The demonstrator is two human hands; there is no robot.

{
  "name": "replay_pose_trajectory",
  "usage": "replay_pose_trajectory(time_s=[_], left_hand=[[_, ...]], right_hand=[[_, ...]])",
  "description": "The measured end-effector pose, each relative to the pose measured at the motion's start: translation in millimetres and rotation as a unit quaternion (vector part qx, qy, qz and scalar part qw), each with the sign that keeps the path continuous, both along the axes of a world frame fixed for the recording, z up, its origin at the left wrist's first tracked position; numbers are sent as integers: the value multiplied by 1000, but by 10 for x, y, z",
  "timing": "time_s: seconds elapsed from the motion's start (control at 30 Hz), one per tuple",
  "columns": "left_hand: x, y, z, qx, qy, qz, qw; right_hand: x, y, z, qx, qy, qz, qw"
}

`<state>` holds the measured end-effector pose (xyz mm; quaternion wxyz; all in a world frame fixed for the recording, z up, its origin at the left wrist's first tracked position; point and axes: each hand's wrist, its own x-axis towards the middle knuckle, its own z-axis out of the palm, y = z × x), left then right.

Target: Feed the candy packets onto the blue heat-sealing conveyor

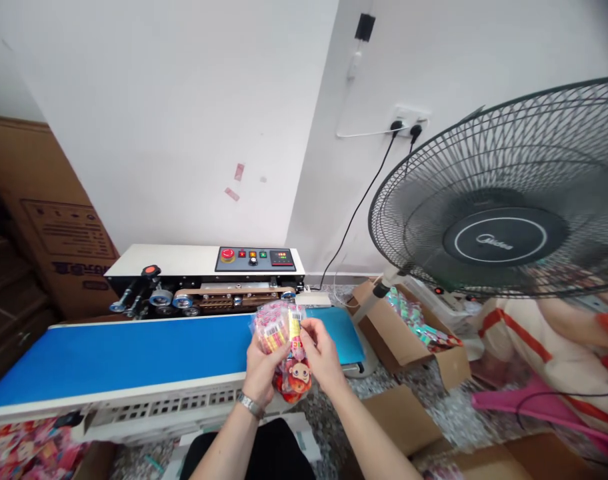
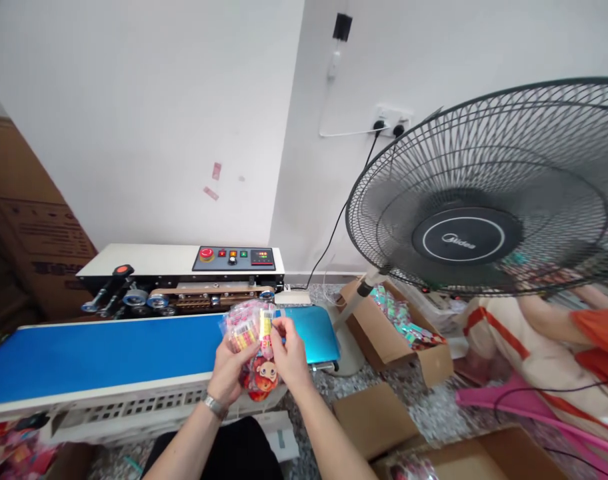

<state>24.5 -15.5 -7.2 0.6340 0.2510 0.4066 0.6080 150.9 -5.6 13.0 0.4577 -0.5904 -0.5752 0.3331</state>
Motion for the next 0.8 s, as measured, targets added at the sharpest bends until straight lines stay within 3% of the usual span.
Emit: replay_pose_trajectory(time_s=[0.13, 0.27, 0.43, 0.63, 0.7, 0.8], left_hand=[[-65, 2, 43, 33, 42, -34, 998], [-78, -14, 95, 38, 37, -60, 997], [-66, -15, 82, 35, 27, -58, 997], [-65, -23, 81, 44, 19, -53, 997], [-64, -22, 73, 36, 16, -47, 998], [-62, -11, 36, 20, -4, -32, 999]], right_hand=[[157, 113, 128, 10, 74, 59, 995], [321, 173, 378, 18, -68, 150, 986], [352, 145, 535, 46, -146, 168, 974], [328, 164, 500, 48, -166, 179, 969], [321, 171, 407, 34, -105, 157, 981], [265, 123, 189, 3, 47, 48, 998]])
